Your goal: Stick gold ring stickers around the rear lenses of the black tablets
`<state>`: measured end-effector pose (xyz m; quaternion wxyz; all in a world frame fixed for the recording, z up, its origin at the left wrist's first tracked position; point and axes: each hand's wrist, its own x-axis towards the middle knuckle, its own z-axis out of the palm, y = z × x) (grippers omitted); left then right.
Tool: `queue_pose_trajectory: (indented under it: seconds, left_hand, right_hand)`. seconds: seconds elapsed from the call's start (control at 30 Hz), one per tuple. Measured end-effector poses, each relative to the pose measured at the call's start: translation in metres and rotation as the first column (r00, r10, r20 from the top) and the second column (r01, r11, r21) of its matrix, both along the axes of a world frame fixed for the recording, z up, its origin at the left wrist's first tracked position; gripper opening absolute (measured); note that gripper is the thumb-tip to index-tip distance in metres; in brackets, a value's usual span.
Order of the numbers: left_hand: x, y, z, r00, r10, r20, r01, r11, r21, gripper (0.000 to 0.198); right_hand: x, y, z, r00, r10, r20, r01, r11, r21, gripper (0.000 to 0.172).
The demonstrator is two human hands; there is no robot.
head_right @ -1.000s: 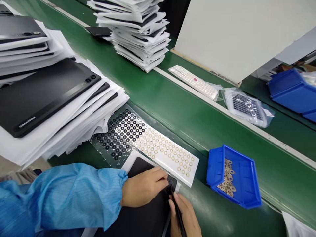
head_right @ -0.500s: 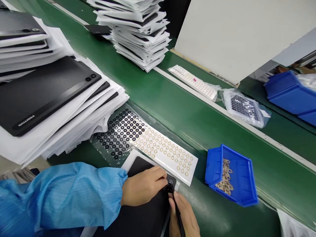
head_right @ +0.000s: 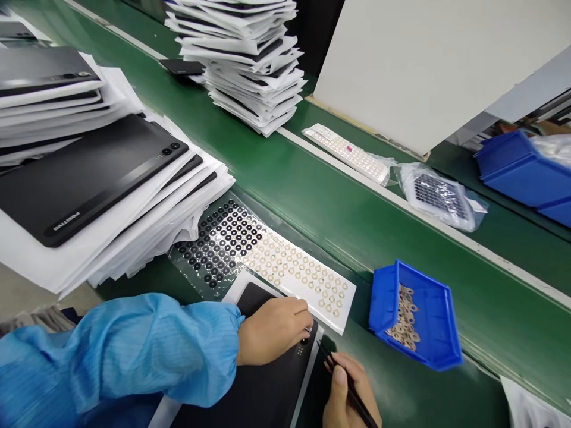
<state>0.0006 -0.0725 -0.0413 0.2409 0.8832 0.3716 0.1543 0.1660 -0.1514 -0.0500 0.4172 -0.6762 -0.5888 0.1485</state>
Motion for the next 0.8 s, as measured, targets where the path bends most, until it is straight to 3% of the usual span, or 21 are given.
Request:
queue_pose_trajectory:
  seconds: [0.1, 0.2, 0.33, 0.4, 0.5, 0.63, 0.8]
  left_hand:
    - [0.008, -0.001, -0.003, 1.000, -0.001, -0.006, 0.001, 1.000, -0.007, 0.012]
    - [0.016, -0.002, -0.006, 0.999, 0.026, 0.027, -0.026, 1.000, -0.017, 0.009]
    - [0.010, 0.002, -0.002, 0.981, 0.158, 0.112, -0.153, 0.987, -0.052, 0.011]
    - [-0.011, 0.005, 0.002, 0.948, 0.271, 0.166, -0.262, 0.962, -0.074, 0.011]
    - [-0.063, 0.006, 0.007, 0.878, 0.428, 0.213, -0.420, 0.903, -0.086, 0.013]
    - [-0.123, -0.005, 0.006, 0.800, 0.559, 0.219, -0.559, 0.827, -0.065, 0.014]
    - [-0.131, -0.014, -0.007, 0.803, 0.564, 0.194, -0.574, 0.819, -0.002, 0.014]
  right_hand:
    - [0.011, -0.001, 0.002, 0.998, 0.066, 0.024, -0.066, 0.998, -0.011, 0.033]
    - [0.018, -0.001, 0.001, 0.993, 0.057, 0.100, -0.043, 0.989, -0.139, 0.031]
    - [0.017, 0.010, -0.003, 0.985, 0.086, 0.150, -0.043, 0.962, -0.270, 0.043]
    - [0.012, 0.019, -0.005, 0.983, 0.107, 0.146, -0.059, 0.953, -0.298, 0.043]
    - [0.002, 0.030, -0.007, 0.983, 0.104, 0.148, -0.056, 0.953, -0.299, 0.037]
    - [-0.007, 0.036, -0.005, 0.987, 0.065, 0.150, -0.023, 0.963, -0.269, 0.035]
    - [-0.016, 0.037, 0.011, 0.996, 0.004, 0.092, 0.021, 0.963, -0.269, 0.036]
